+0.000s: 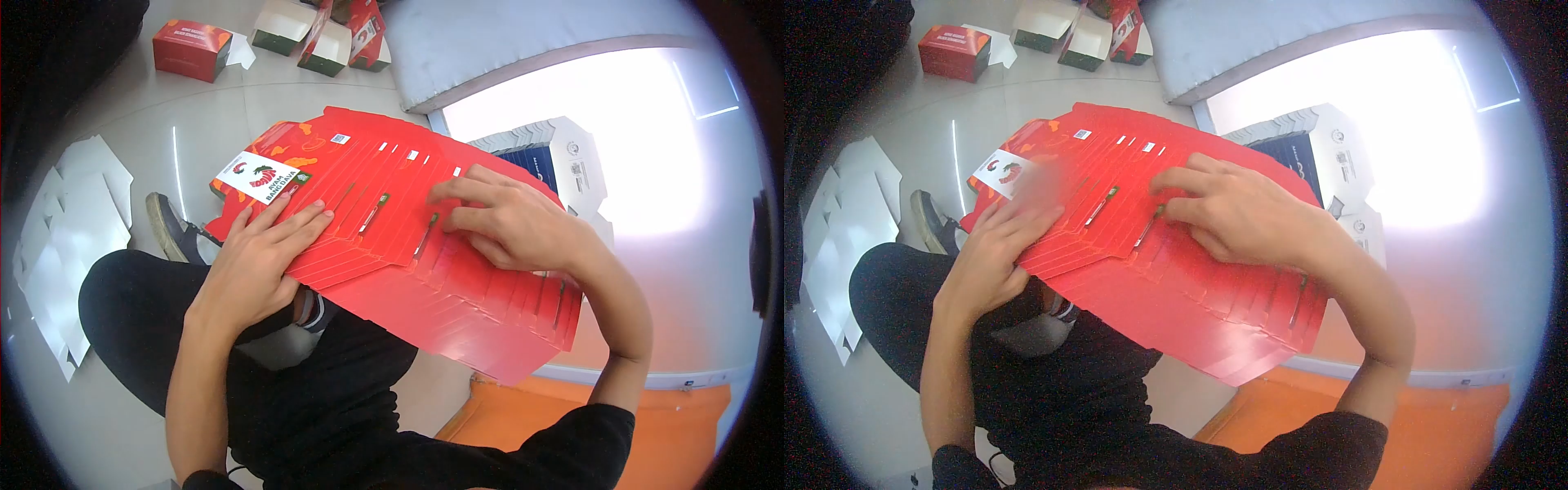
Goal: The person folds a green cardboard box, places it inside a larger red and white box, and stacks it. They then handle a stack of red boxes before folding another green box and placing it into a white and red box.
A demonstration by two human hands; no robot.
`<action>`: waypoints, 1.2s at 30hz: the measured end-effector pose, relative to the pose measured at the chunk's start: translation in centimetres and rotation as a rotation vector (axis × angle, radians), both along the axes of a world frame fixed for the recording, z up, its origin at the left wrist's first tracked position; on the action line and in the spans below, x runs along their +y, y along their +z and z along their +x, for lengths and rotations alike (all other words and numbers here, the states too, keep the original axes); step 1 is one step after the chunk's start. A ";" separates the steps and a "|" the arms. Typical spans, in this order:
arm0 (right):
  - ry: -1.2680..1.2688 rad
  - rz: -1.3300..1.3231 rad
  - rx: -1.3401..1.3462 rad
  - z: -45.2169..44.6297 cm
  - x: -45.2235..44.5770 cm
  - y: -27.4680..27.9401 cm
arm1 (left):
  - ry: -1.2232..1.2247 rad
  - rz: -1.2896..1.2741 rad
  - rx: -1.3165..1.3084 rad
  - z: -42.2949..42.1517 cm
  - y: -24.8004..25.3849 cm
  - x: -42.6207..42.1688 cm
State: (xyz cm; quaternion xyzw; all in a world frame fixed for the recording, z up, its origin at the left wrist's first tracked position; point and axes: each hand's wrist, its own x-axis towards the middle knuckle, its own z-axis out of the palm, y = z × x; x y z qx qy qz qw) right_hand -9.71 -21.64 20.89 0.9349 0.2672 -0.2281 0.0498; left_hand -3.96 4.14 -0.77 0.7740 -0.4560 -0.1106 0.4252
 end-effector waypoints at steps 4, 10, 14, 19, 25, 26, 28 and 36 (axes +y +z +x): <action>-0.031 0.024 0.082 0.1 -0.4 -0.3 | 0.002 0.015 -0.009 0.0 0.2 0.0; -0.133 0.025 0.113 0.4 0.6 -0.4 | -0.006 0.006 -0.029 0.1 -0.1 0.0; -0.186 0.020 0.105 0.8 1.0 -0.7 | -0.001 0.008 -0.041 0.0 -0.1 0.0; -0.073 -0.014 0.121 1.0 0.7 -1.2 | 0.006 -0.044 -0.073 0.0 -0.1 0.0; 0.015 -0.034 0.067 1.3 1.3 -1.2 | -0.011 -0.006 -0.046 0.0 -0.1 0.1; 0.028 -0.031 0.053 1.4 1.4 -1.3 | -0.008 -0.008 -0.048 0.0 -0.1 0.1; 0.052 -0.021 0.044 1.7 1.5 -1.3 | -0.007 -0.004 -0.049 0.0 -0.2 0.1; -0.040 -0.017 0.169 2.4 1.6 -2.3 | 0.006 0.013 -0.072 0.0 -0.1 0.0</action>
